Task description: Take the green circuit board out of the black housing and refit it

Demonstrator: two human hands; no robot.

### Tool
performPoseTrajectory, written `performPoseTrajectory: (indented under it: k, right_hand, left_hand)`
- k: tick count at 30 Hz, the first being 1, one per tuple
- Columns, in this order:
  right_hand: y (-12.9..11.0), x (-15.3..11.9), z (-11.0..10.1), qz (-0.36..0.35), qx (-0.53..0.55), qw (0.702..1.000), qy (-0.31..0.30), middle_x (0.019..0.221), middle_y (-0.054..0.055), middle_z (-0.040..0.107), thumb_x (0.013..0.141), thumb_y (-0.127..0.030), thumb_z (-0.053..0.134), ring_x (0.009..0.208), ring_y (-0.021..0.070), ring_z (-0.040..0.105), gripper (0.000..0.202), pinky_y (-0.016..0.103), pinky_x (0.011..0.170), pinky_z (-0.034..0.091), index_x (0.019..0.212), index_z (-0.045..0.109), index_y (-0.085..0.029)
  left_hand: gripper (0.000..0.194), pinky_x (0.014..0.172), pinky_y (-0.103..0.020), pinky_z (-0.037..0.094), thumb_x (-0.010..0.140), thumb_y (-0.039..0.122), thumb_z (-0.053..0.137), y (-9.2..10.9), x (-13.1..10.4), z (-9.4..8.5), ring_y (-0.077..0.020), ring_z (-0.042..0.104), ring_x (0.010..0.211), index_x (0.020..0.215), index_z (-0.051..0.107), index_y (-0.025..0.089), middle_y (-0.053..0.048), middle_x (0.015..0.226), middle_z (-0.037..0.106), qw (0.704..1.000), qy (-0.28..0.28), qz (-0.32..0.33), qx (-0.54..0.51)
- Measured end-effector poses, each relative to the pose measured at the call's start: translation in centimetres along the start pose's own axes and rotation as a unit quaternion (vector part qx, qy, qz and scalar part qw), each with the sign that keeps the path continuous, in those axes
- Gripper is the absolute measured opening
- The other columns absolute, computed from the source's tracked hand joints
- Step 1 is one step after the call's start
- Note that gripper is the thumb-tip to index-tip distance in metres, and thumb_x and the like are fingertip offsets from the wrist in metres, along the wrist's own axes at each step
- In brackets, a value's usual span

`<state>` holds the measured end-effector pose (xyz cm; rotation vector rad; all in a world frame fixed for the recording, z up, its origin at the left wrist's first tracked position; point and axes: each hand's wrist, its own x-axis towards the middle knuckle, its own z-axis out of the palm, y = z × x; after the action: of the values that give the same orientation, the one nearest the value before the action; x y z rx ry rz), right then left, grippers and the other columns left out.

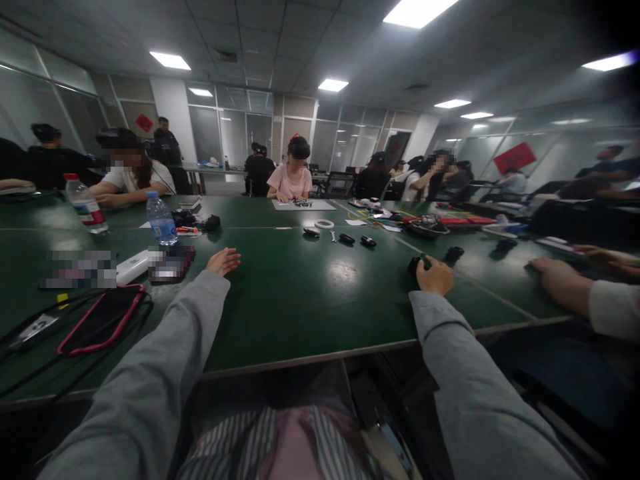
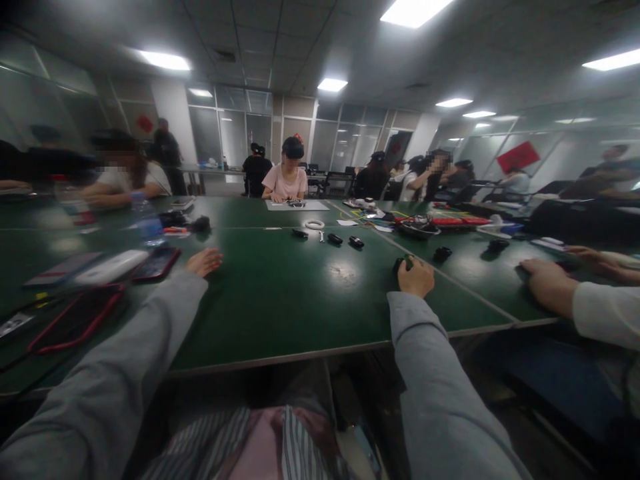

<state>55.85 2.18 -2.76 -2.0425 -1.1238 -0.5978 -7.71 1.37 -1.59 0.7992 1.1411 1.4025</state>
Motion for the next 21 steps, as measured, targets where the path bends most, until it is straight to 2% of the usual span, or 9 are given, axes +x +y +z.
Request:
performPoseTrajectory:
  k: [5, 13, 18, 21]
  right_hand:
    - [0.0, -0.1, 0.1, -0.011, 0.012, 1.000, 0.008, 0.109, 0.017, 0.057, 0.085, -0.038, 0.042, 0.103, 0.0302, 0.050, 0.046, 0.043, 0.082, 0.041, 0.122, 0.058, -0.016]
    - [-0.2, -0.1, -0.2, 0.014, 0.012, 0.998, -0.057, 0.108, 0.015, 0.055, 0.084, -0.042, 0.044, 0.103, 0.0285, 0.048, 0.046, 0.041, 0.082, 0.041, 0.121, 0.059, -0.021]
    - [-0.4, -0.5, -0.3, 0.016, 0.003, 0.999, -0.048, 0.111, 0.017, 0.050, 0.082, -0.052, 0.046, 0.109, 0.0308, 0.043, 0.052, 0.043, 0.084, 0.039, 0.120, 0.059, -0.020]
    - [-0.4, -0.8, -0.3, 0.030, -0.002, 0.998, -0.054, 0.115, 0.017, 0.047, 0.079, -0.051, 0.051, 0.108, 0.0307, 0.042, 0.055, 0.043, 0.083, 0.039, 0.125, 0.054, -0.021]
  left_hand:
    - [0.027, 0.061, -0.025, 0.050, 0.087, 0.032, 0.049, 0.1, -0.3, 0.2, -0.0146, 0.065, 0.066, 0.104, 0.060, 0.015, -0.011, 0.088, 0.069, 1.000, 0.002, 0.007, 0.001]
    - [0.031, 0.064, -0.026, 0.051, 0.086, 0.035, 0.052, 0.3, -0.4, 0.2, -0.0148, 0.066, 0.069, 0.108, 0.059, 0.016, -0.011, 0.092, 0.068, 1.000, -0.002, -0.005, -0.007]
    - [0.031, 0.066, -0.027, 0.051, 0.088, 0.037, 0.048, 0.3, 0.2, -0.2, -0.0149, 0.066, 0.071, 0.108, 0.059, 0.016, -0.010, 0.093, 0.067, 1.000, -0.002, -0.016, -0.023]
    - [0.029, 0.067, -0.027, 0.052, 0.088, 0.036, 0.048, 0.1, 0.5, -0.4, -0.0150, 0.065, 0.073, 0.105, 0.060, 0.016, -0.010, 0.092, 0.067, 1.000, -0.005, -0.014, -0.025]
